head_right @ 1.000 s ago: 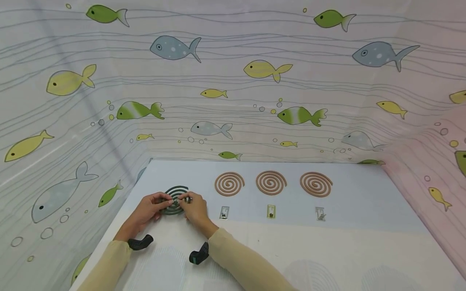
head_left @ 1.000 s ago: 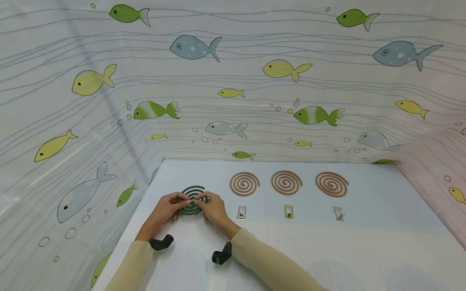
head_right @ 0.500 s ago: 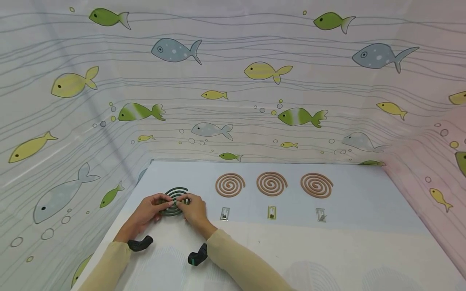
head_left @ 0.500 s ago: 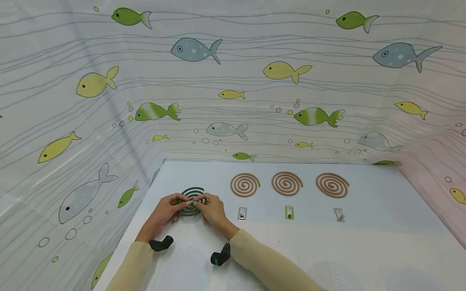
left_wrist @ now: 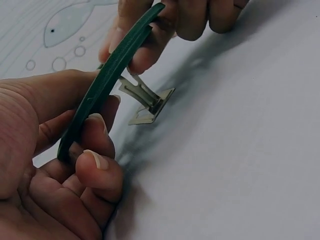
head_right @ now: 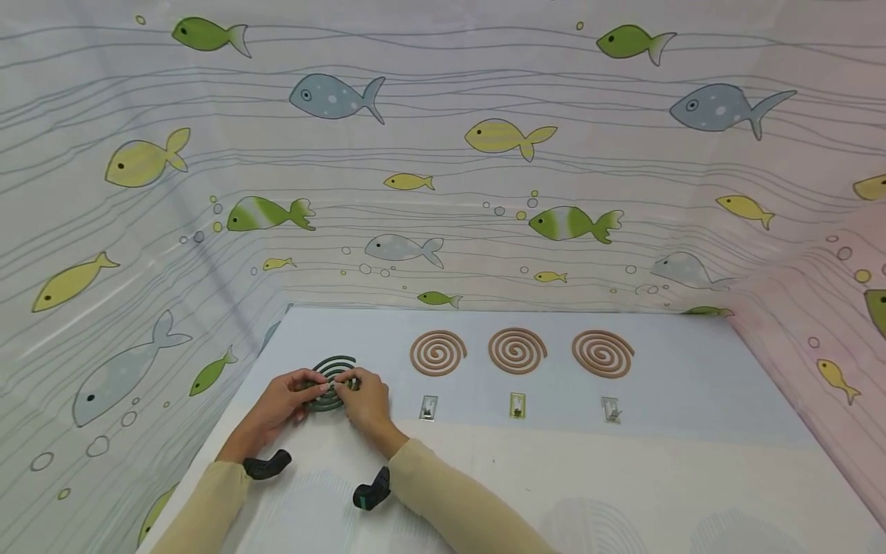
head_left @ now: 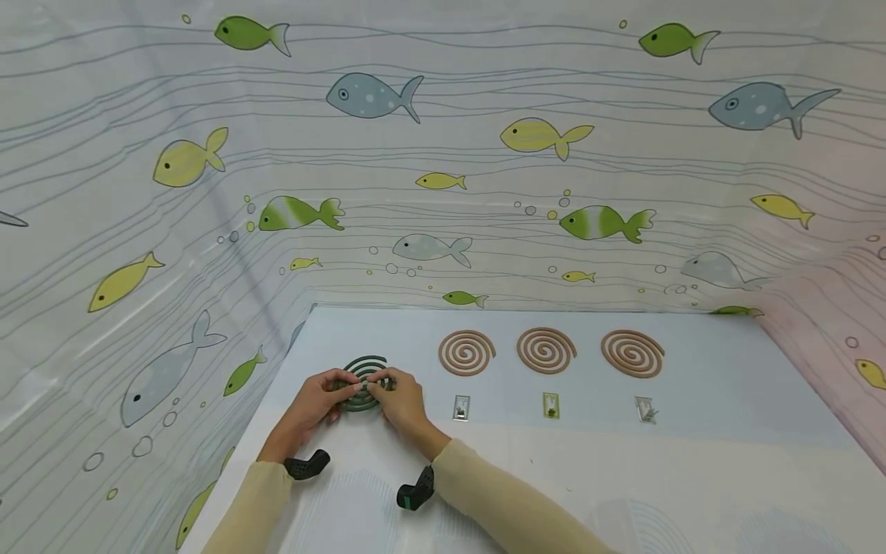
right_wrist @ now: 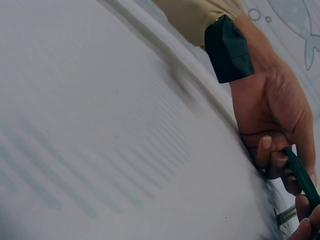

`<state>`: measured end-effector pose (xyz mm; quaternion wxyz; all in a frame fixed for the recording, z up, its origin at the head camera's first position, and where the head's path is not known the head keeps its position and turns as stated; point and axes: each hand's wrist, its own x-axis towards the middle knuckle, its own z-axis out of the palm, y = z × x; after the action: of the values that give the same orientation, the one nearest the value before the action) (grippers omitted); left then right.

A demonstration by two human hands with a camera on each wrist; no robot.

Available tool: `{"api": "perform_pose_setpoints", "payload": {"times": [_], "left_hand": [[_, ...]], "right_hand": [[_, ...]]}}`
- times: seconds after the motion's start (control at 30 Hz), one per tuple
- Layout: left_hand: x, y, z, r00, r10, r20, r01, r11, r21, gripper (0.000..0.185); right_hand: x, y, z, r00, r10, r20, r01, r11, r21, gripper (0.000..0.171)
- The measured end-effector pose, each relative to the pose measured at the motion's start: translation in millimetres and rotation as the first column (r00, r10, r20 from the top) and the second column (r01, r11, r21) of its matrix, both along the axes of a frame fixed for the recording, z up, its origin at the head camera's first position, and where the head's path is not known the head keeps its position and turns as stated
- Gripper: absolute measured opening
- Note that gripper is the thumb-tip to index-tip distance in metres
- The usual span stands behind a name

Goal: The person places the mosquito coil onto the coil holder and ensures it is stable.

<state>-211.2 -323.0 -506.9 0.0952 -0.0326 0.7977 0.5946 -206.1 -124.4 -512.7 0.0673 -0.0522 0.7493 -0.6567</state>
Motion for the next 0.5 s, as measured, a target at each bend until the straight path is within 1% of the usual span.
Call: {"api": "perform_pose_setpoints", "payload": {"times": [0.13,0.27,0.5], "left_hand": [[0.4,0.0,0.4,1.0,0.003,-0.001,-0.003,1.0,0.01,0.038],[0.1,-0.2,0.2,1.0,0.02,0.0,-0.02,1.0,0.015,0.034],[0.4,-0.4,1.5,1.0,0.022,-0.001,-0.022,1.0,0.012,0.032]], "right_hand": [[-0.4,-1.1,-0.9,1.0,-0.006,0.013,0.006,1.0,-0.011,0.007],[-0.8,-2.1,-0.7,1.0,-0.002,0.009,0.003,1.0,-0.024,0.007],[0.1,-3.0,2.3,1.0,0.002,0.003,-0.002,1.0,-0.01,0.007]]}}
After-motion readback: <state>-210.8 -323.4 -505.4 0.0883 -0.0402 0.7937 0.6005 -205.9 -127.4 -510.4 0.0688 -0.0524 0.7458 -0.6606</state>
